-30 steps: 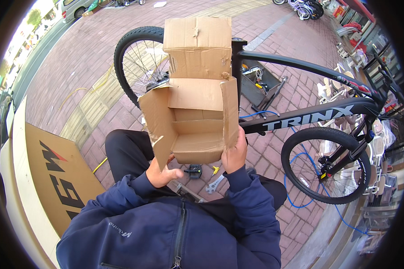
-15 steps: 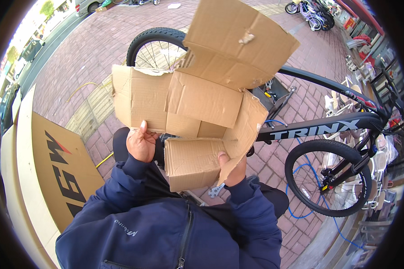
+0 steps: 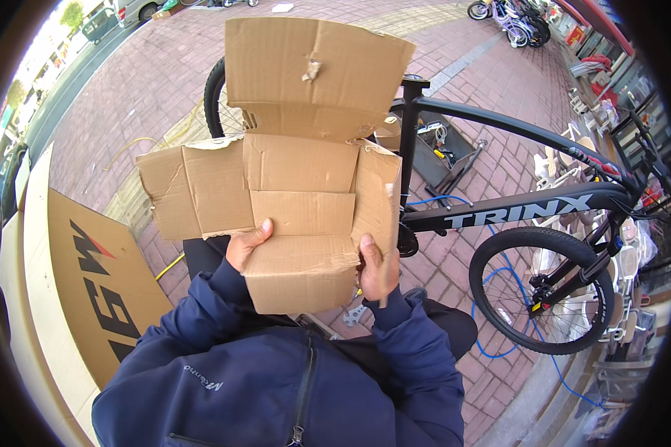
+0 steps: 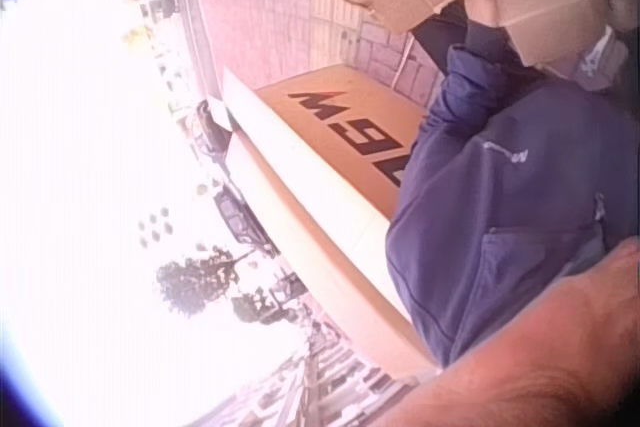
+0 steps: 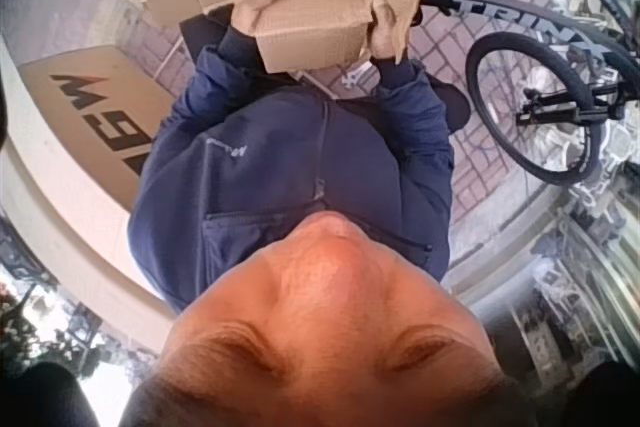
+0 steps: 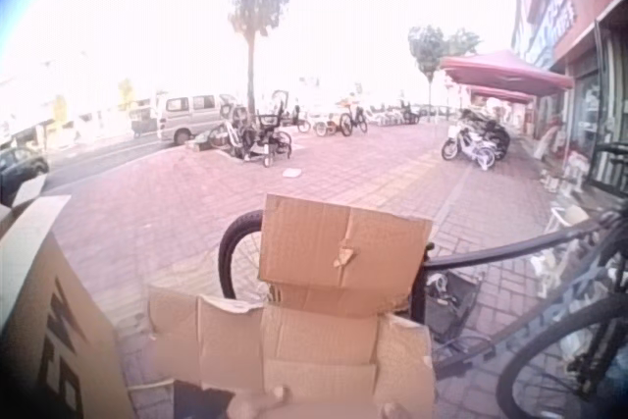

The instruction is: The person unpacks a pedal from a cardboard box, then installs the pedal onto the bicycle crank arm using a wrench. The person tightens the pedal and rotates the crank to check the installation.

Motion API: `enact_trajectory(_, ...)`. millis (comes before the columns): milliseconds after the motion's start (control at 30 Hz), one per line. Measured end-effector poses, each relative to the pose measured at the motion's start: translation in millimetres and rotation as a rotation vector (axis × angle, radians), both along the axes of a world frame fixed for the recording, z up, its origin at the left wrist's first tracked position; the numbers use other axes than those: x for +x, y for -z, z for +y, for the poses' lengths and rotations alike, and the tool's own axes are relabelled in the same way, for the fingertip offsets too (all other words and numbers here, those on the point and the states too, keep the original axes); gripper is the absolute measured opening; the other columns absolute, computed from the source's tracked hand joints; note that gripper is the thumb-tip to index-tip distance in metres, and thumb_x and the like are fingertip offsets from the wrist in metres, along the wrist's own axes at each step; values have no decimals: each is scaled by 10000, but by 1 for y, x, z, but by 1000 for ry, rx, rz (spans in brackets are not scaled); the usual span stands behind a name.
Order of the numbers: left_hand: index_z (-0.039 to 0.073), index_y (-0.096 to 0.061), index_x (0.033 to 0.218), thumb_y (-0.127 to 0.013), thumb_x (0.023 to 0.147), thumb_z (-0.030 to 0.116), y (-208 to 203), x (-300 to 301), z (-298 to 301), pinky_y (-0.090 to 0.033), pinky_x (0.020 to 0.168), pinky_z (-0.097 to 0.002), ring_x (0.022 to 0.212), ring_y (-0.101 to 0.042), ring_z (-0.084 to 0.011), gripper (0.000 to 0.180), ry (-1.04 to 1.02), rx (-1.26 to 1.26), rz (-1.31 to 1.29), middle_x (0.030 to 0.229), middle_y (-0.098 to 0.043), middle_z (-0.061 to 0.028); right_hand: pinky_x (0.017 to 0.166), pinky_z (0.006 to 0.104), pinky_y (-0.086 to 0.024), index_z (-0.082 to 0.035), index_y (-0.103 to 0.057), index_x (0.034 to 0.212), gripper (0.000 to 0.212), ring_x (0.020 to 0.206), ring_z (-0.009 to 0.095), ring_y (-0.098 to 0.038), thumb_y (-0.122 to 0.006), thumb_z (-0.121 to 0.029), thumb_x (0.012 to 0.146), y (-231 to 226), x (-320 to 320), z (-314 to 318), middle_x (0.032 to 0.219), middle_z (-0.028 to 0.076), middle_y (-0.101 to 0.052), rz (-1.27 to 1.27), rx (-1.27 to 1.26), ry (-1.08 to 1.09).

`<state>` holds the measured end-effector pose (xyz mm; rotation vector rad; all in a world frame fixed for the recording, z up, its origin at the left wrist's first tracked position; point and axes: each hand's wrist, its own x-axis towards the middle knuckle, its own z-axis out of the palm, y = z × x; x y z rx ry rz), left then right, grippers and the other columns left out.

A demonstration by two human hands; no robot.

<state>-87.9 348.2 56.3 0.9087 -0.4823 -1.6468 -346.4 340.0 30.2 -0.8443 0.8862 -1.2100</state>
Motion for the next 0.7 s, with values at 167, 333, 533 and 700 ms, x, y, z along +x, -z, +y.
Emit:
enact_trajectory(167, -85, -519, 1386, -741, 952, 240, 7, 15, 0, -550, 967, -419, 1118, -673, -290, 585, 87, -25, -137, 1253, -667, -186, 817, 304, -532, 26, -615, 1260, 407, 964, 165, -650, -592, -321, 1048, 3, 8, 3, 1089, 115, -701, 414, -316, 170)
enact_trajectory(333, -21, -466, 1455, -769, 922, 216, 5, 16, -1, -507, 1039, -448, 1226, -618, -302, 658, 227, -133, 0, 1351, -620, -171, 1023, 443, -518, 14, -505, 1407, 474, 1216, 307, -633, -541, -278, 1036, 10, 10, 2, 1345, 150, -632, -524, 35, -53)
enact_trajectory(533, 19, -484, 1449, -764, 913, 187, -8, 7, -2, -511, 1036, -459, 1227, -627, -301, 627, 246, -206, 95, 1371, -617, -158, 1000, 410, -534, -21, -476, 1446, 568, 1185, 281, -654, -518, -425, 1050, 24, -4, 0, 1345, 135, -640, -391, -14, -216)
enact_trajectory(700, -18, -643, 1251, -763, 937, 316, -51, 59, -32, -533, 897, -370, 1051, -650, -201, 473, -36, -352, -384, 1165, -699, -121, 711, 293, -585, 9, -526, 1405, 555, 812, 143, -686, -652, -362, 1012, 19, -14, -2, 1199, 134, -692, 77, -123, -360)
